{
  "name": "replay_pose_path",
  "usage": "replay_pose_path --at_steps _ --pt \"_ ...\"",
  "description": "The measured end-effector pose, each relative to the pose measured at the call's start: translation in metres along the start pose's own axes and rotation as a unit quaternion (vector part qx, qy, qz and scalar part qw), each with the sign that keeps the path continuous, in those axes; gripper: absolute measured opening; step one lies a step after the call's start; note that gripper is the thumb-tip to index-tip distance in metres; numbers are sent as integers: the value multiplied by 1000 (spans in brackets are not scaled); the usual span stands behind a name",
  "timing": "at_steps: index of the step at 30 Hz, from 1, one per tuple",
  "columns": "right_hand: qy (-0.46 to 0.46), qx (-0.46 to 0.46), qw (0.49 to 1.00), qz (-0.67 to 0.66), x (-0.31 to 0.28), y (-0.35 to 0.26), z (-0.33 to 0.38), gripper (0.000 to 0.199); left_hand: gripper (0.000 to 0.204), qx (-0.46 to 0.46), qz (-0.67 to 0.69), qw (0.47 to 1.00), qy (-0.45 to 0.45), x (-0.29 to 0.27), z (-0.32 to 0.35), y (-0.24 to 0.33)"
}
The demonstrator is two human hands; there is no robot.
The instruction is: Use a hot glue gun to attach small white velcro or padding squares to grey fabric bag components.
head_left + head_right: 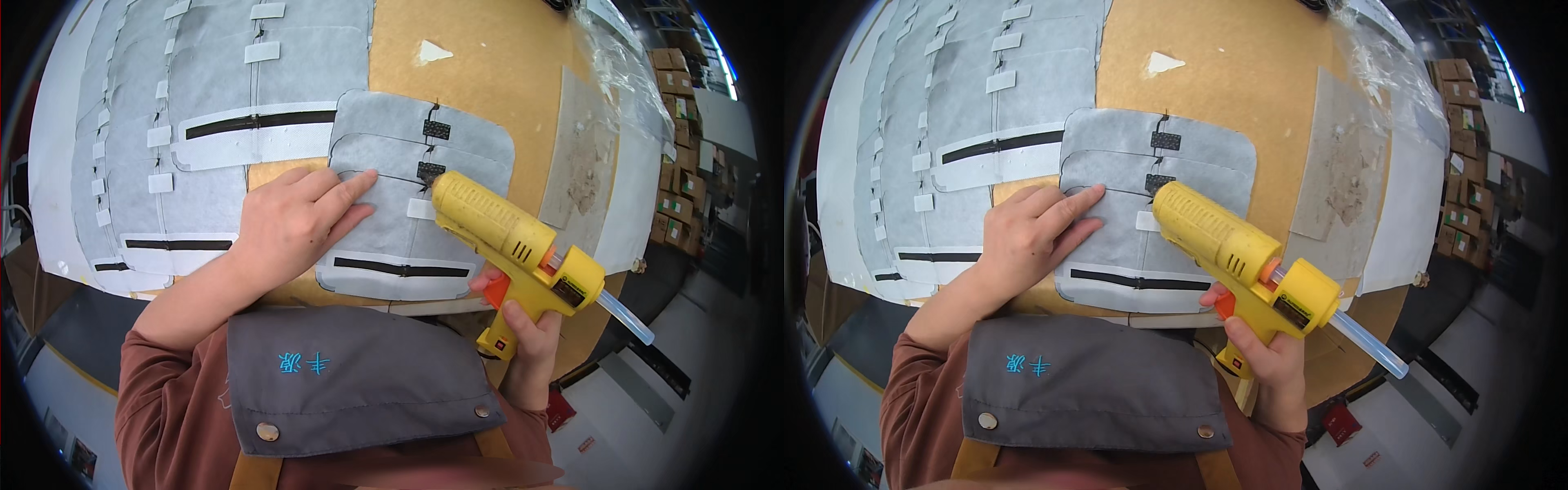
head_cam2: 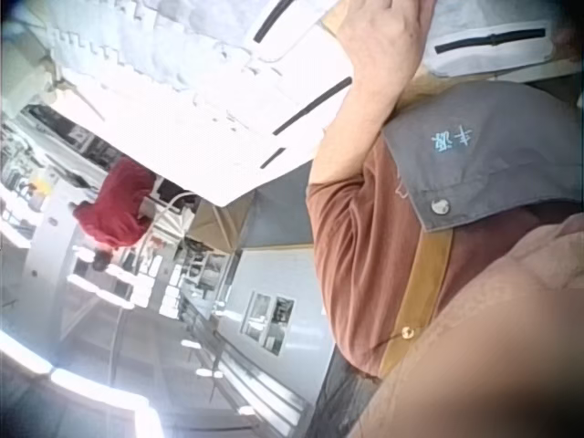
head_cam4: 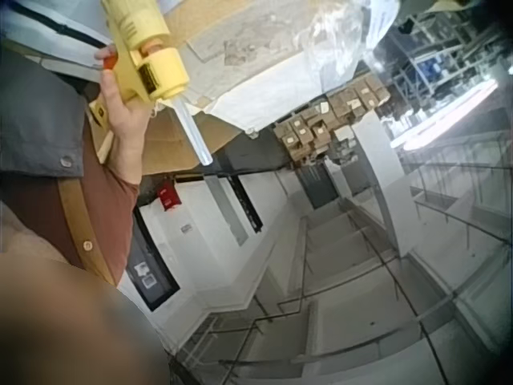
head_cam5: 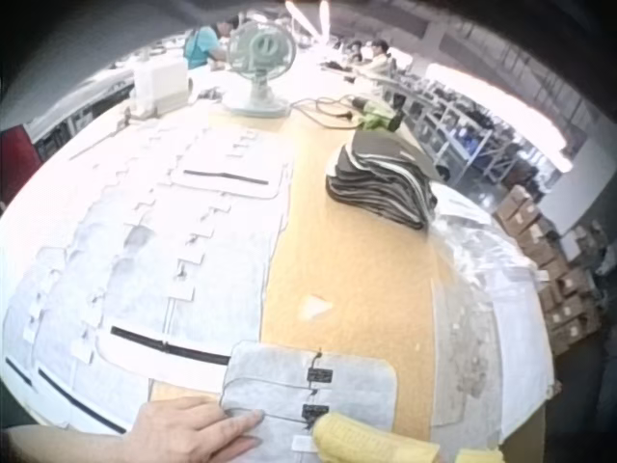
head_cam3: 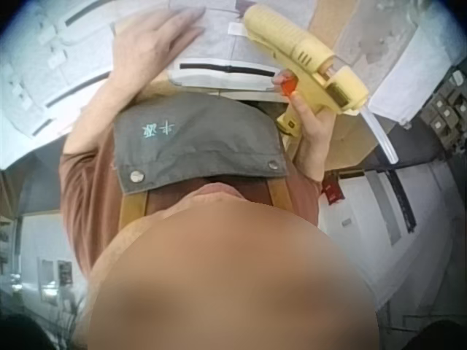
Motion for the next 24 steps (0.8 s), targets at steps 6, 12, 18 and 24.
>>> replay_pose_path --at_steps 6,12,18,24 --pt "-4 -13 1000 6 -4 6 2 55 40 -3 7 1000 0 1 1 2" --pt "11 -21 1000 -14 0 6 -1 55 40 -2 5 1000 5 0 -1 1" --pt "8 -27 1000 -3 -4 9 -1 55 40 -2 2 1000 1 0 -1 1" --pt "27 -16 999 -6 -1 10 2 55 40 -1 1 1000 2 0 -1 0"
Point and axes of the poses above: each hand's wrist, its own z-axis away from the middle knuckle, its own x-axis out of the palm, y = z × x, the point moved 4 cm from there along -z, towards the middle knuckle, and after that the axes turned 14 degrees about z, right-handed, at the moved point
